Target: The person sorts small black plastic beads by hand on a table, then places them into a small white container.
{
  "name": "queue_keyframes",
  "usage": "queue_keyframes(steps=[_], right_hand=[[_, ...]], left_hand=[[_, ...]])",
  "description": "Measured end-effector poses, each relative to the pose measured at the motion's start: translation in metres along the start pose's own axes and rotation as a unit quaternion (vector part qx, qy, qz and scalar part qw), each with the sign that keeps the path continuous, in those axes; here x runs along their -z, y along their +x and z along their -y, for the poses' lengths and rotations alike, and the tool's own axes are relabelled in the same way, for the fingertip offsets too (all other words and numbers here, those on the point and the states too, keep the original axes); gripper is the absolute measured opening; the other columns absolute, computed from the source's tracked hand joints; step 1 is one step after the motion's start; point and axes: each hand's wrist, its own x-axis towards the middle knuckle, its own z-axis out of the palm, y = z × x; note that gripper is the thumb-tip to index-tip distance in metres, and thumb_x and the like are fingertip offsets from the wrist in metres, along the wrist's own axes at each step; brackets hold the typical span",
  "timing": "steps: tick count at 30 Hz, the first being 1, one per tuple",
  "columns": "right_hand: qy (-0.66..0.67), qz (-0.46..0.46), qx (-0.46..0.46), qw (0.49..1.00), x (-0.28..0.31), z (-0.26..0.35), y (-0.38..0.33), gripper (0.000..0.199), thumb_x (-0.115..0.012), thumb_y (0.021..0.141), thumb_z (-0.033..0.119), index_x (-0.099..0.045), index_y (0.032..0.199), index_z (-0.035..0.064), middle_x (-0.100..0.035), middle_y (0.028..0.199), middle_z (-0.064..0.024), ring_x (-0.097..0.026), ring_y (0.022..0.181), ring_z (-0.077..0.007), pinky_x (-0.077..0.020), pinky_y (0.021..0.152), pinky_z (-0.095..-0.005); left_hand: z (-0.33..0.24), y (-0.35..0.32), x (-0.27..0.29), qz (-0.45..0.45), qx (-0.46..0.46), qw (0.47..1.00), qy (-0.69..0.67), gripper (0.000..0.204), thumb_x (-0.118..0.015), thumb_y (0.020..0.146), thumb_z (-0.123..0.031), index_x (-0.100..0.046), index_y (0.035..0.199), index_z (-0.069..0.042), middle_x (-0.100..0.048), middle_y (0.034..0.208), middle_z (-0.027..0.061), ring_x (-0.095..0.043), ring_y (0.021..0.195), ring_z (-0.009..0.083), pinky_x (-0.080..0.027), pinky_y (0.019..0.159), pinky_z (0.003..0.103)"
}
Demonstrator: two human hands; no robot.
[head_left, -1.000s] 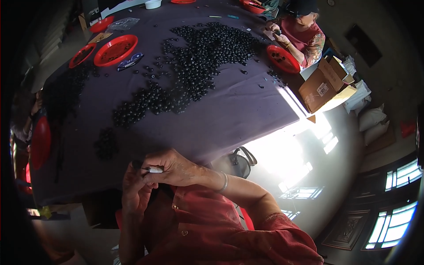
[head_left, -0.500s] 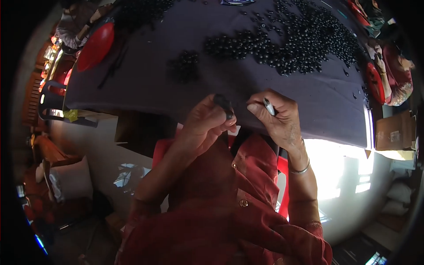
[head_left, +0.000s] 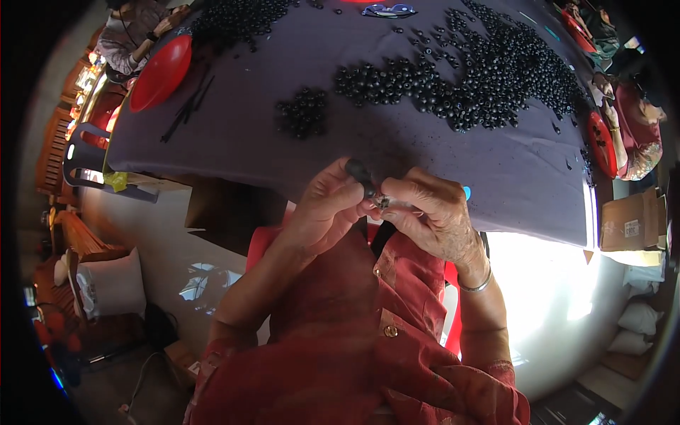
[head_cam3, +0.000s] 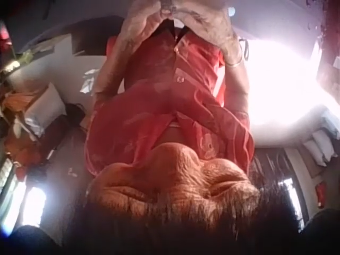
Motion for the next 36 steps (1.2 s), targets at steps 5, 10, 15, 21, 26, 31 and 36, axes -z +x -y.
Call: queue_keyframes(steps=[5,10,15,21,26,31,36], right_hand=[[-0.008,-0.001,0.010,1.000,-0.003,-0.003,0.000,0.025,-0.075,0.076,0.012,-0.065,0.097,0.0021,-0.060,0.072,-0.0061,-0.056,0.057,-0.0163,-0.0450,0.051,-0.0265],[0.023,-0.013,0.010,1.000,-0.003,-0.002,0.003,0.023,-0.073,0.078,0.010,-0.065,0.098,0.0012,-0.060,0.071,-0.0067,-0.057,0.058,-0.0159,-0.0452,0.051,-0.0260],[0.063,-0.034,-0.030,0.997,-0.009,-0.008,0.000,0.020,-0.069,0.082,0.005,-0.064,0.100,-0.0013,-0.062,0.074,-0.0085,-0.059,0.063,-0.0160,-0.0473,0.057,-0.0255],[0.151,-0.050,-0.088,0.983,0.003,-0.009,0.002,0.017,-0.064,0.087,0.007,-0.064,0.101,-0.0024,-0.065,0.086,-0.0069,-0.060,0.074,-0.0107,-0.0489,0.068,-0.0232],[0.024,-0.014,-0.117,0.993,0.009,0.004,0.001,0.025,-0.074,0.078,0.010,-0.065,0.099,0.0021,-0.063,0.081,-0.0058,-0.060,0.072,-0.0141,-0.0485,0.061,-0.0277],[0.011,-0.031,-0.032,0.999,-0.007,0.007,0.004,0.018,-0.075,0.072,0.009,-0.062,0.086,0.0080,-0.058,0.078,-0.0062,-0.061,0.069,-0.0247,-0.0496,0.056,-0.0346],[0.140,-0.036,0.000,0.989,-0.009,0.003,-0.001,0.011,-0.069,0.075,0.004,-0.057,0.075,0.0038,-0.059,0.075,-0.0078,-0.062,0.069,-0.0242,-0.0494,0.055,-0.0329]], left_hand=[[0.000,-0.001,0.003,0.006,0.000,1.000,-0.007,0.015,-0.052,0.093,-0.007,-0.053,0.108,-0.007,-0.060,0.101,0.0070,-0.058,0.087,0.0144,-0.050,0.076,0.034],[0.001,-0.001,0.003,0.008,0.004,1.000,-0.005,0.012,-0.052,0.093,-0.007,-0.054,0.105,-0.007,-0.061,0.098,0.0068,-0.059,0.087,0.0148,-0.051,0.075,0.034],[0.002,-0.003,-0.003,-0.036,0.037,0.998,0.048,0.007,-0.055,0.092,-0.009,-0.055,0.099,-0.006,-0.062,0.093,0.0064,-0.061,0.082,0.0145,-0.053,0.075,0.034],[0.007,-0.002,0.005,-0.050,0.027,0.998,0.000,0.013,-0.055,0.090,-0.004,-0.055,0.103,-0.007,-0.062,0.092,0.0064,-0.060,0.083,0.0132,-0.054,0.075,0.034],[0.010,0.004,-0.007,-0.016,0.046,0.999,-0.019,0.023,-0.054,0.090,-0.004,-0.052,0.112,-0.008,-0.061,0.096,0.0063,-0.060,0.085,0.0139,-0.053,0.079,0.032],[0.012,-0.005,-0.011,-0.150,0.049,0.986,0.054,0.037,-0.057,0.086,-0.001,-0.049,0.121,-0.009,-0.060,0.099,0.0062,-0.058,0.091,0.0153,-0.049,0.083,0.028],[0.010,-0.004,-0.006,-0.075,0.089,0.991,0.067,0.040,-0.056,0.082,-0.002,-0.049,0.122,-0.007,-0.060,0.095,0.0060,-0.060,0.085,0.0149,-0.051,0.075,0.028]])
